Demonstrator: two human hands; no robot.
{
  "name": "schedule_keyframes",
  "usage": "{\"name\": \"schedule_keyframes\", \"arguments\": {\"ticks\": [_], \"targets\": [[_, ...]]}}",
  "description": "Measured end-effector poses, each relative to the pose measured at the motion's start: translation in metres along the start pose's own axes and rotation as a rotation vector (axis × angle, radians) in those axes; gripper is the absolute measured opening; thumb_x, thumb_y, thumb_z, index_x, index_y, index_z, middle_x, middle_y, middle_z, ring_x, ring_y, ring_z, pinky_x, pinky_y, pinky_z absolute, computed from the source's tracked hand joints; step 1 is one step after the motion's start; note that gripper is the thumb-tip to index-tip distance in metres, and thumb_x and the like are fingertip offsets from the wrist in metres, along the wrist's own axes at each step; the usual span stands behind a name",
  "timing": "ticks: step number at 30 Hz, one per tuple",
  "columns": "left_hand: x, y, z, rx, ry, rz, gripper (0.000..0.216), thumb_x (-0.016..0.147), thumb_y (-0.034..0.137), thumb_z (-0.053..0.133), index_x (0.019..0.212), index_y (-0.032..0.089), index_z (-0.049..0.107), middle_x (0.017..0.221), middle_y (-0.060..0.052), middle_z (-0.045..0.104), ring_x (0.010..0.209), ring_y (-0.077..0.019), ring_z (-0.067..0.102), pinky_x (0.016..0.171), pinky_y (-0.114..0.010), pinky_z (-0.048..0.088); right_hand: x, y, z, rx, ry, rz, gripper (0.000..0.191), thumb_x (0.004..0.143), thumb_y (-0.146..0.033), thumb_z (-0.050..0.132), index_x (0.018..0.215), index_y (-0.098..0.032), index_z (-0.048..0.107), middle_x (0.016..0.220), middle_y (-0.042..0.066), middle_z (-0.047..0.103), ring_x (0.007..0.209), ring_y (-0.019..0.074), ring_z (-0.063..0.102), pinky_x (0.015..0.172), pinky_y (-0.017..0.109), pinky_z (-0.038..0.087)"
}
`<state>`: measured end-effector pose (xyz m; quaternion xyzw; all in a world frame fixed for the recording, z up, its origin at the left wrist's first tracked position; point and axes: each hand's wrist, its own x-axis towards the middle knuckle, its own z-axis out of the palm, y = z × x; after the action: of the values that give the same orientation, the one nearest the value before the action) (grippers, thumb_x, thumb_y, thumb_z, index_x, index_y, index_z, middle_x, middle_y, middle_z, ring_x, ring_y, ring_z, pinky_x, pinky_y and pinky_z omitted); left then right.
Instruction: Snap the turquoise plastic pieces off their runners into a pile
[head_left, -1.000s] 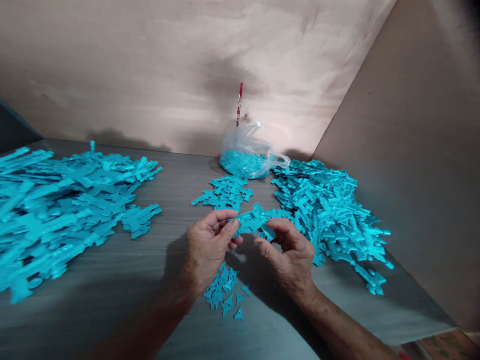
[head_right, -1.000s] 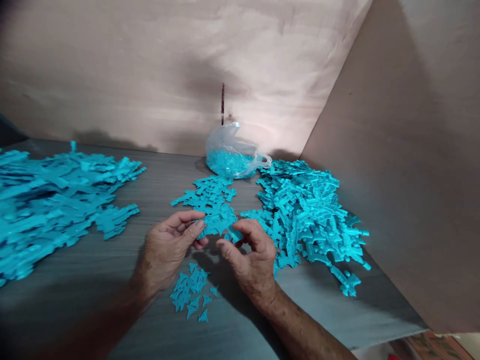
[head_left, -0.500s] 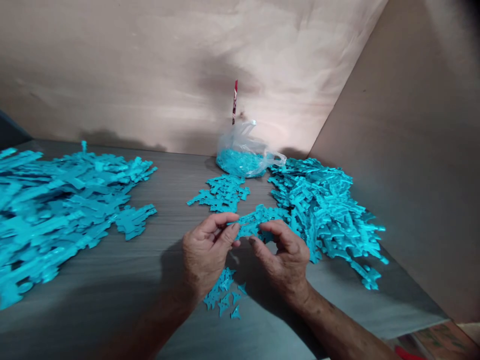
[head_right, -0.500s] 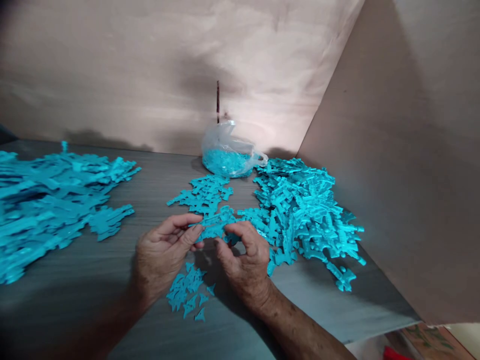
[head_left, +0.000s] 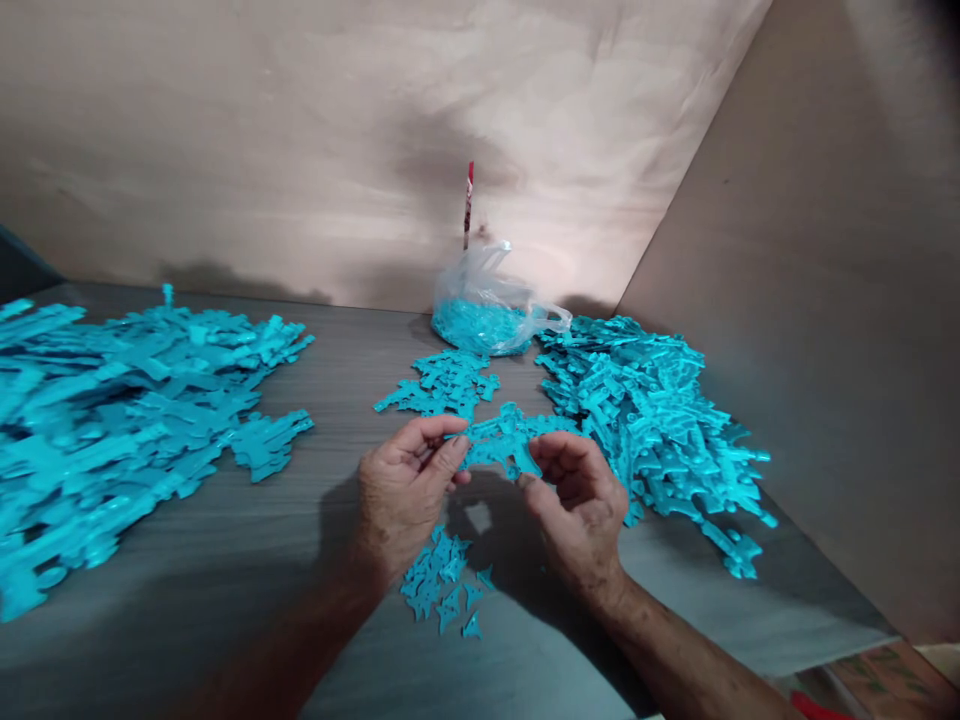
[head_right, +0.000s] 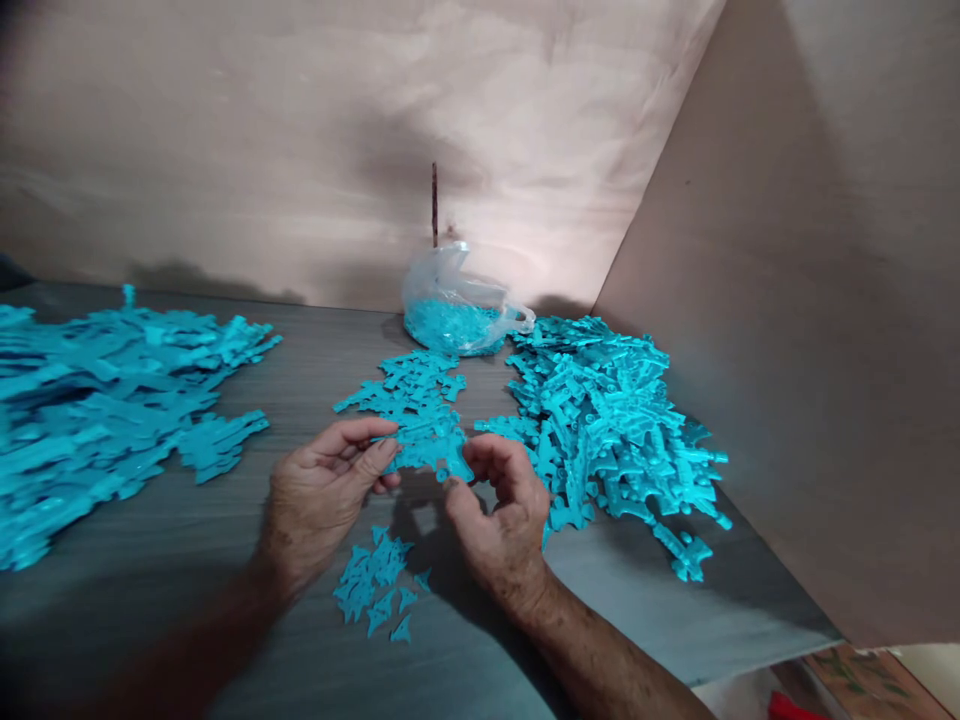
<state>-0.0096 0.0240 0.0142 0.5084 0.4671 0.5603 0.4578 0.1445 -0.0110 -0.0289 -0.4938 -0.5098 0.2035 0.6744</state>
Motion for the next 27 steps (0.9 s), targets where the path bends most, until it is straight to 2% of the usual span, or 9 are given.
{"name": "schedule_keyframes", "arguments": {"ticks": [3, 8, 20, 24, 27], "targets": [[0.002, -0.001, 0.0, -0.023, -0.012, -0.018, 0.021, 0.07, 0.03, 0.078, 0.085, 0.017, 0.072, 0.06, 0.003, 0.067, 0.047, -0.0106, 0.062, 0.046, -0.019, 0.049, 0.008, -0.005, 0.002, 0.21, 0.034, 0.189, 0.02, 0.071, -0.018, 0.07, 0.089, -0.02, 0.062, 0.081, 0.002, 0.068, 0.071, 0.0152, 0.064, 0.063, 0.028, 0.053], [0.002, -0.002, 0.001, -0.086, -0.025, -0.096, 0.028, 0.066, 0.034, 0.081, 0.084, 0.016, 0.071, 0.061, 0.002, 0.067, 0.046, -0.0117, 0.063, 0.045, -0.02, 0.047, 0.016, -0.007, 0.005, 0.338, -0.004, 0.344, 0.032, 0.062, -0.018, 0.076, 0.092, -0.018, 0.065, 0.066, -0.004, 0.063, 0.054, 0.0107, 0.057, 0.049, 0.022, 0.046], [0.001, -0.004, 0.003, -0.235, -0.051, -0.23, 0.033, 0.066, 0.03, 0.081, 0.091, 0.014, 0.067, 0.07, 0.0, 0.071, 0.054, -0.0131, 0.068, 0.047, -0.02, 0.048, 0.01, 0.002, 0.004, 0.347, -0.059, 0.331, 0.038, 0.067, -0.016, 0.076, 0.104, -0.019, 0.066, 0.069, -0.004, 0.063, 0.056, 0.01, 0.056, 0.052, 0.022, 0.045], [0.001, -0.005, 0.002, -0.244, -0.059, -0.241, 0.032, 0.068, 0.029, 0.08, 0.092, 0.014, 0.066, 0.07, 0.001, 0.07, 0.05, -0.0103, 0.064, 0.044, -0.018, 0.045, 0.008, -0.001, 0.005, 0.306, -0.01, 0.263, 0.035, 0.067, -0.015, 0.075, 0.099, -0.021, 0.062, 0.071, -0.005, 0.061, 0.059, 0.0098, 0.055, 0.053, 0.022, 0.045], [0.002, -0.006, 0.002, -0.257, -0.062, -0.252, 0.033, 0.069, 0.03, 0.08, 0.094, 0.014, 0.066, 0.072, 0.0, 0.071, 0.05, -0.0094, 0.064, 0.045, -0.018, 0.045, 0.006, -0.001, 0.004, 0.227, -0.026, 0.188, 0.027, 0.069, -0.014, 0.074, 0.092, -0.021, 0.062, 0.071, -0.004, 0.06, 0.062, 0.0103, 0.055, 0.056, 0.023, 0.046]]}}
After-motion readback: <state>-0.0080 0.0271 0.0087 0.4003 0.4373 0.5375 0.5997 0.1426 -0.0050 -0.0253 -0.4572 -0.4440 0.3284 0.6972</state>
